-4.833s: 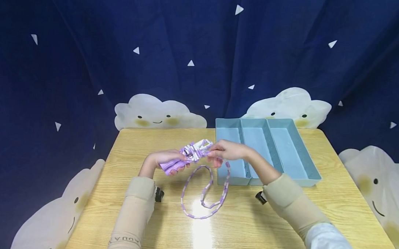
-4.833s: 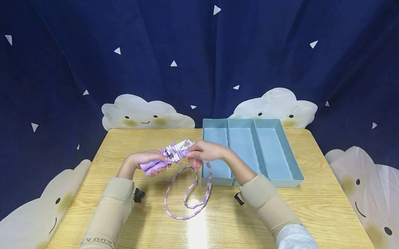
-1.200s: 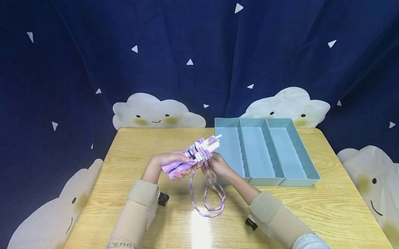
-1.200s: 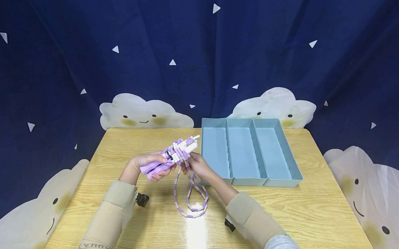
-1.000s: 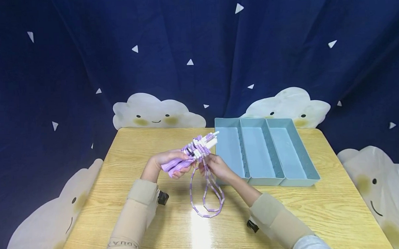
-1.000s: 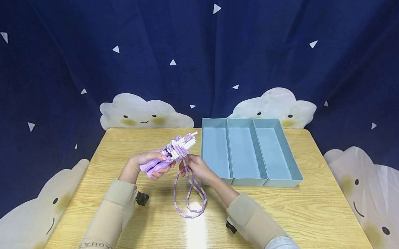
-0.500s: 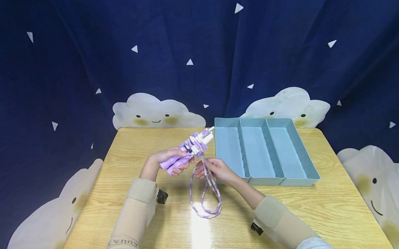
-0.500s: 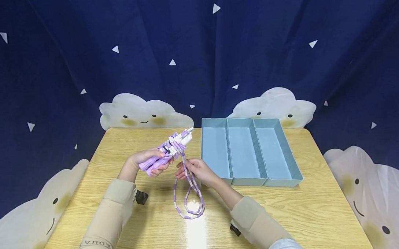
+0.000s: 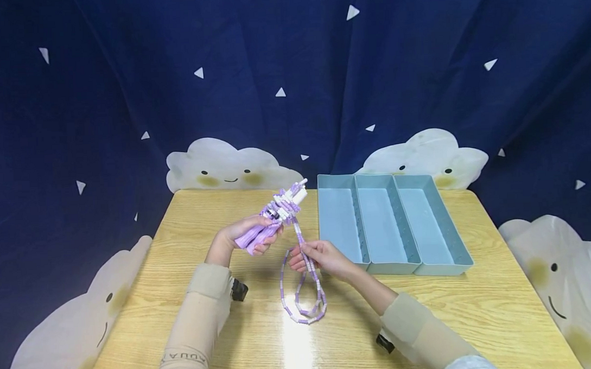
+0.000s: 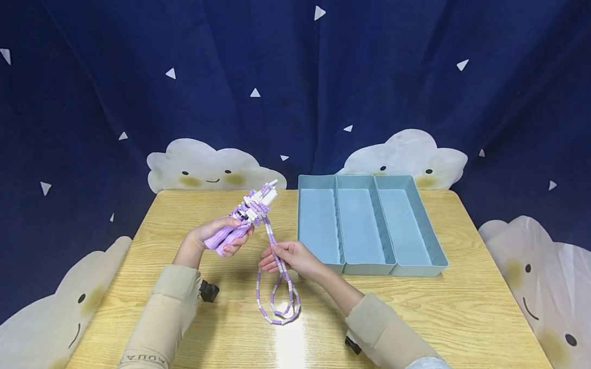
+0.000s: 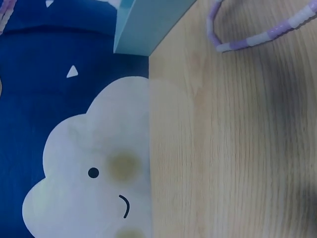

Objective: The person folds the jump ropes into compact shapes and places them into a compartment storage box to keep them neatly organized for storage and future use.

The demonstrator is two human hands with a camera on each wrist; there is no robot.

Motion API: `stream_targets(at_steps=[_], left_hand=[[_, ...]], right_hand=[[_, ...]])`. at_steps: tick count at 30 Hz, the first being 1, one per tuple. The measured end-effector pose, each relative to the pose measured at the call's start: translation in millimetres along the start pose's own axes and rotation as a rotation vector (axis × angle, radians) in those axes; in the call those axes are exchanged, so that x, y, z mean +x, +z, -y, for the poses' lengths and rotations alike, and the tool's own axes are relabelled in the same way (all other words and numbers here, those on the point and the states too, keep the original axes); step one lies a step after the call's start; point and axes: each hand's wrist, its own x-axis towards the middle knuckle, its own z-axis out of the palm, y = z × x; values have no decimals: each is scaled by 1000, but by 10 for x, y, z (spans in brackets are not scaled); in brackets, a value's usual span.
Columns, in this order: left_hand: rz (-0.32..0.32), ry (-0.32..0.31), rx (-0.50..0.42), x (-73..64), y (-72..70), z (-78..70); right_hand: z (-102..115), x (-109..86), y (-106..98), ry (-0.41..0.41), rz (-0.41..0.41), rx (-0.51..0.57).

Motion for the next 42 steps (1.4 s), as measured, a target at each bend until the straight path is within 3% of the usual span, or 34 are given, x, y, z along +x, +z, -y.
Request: stream_targets(at_steps=[10,24,34,42], left_hand=[[-48,27,1,-8,-52,23],[-193,14,13,-48,-56,39],[-248,-57,75,-32,-165,125],[-257,-134,162,-43,-215,160]], right_hand=[[66,-41,56,4,-1,-58],[167,-95,124,31,-10,-157],[442,-111,169,24,64,-302],[672,-127,173,110,112,-372]])
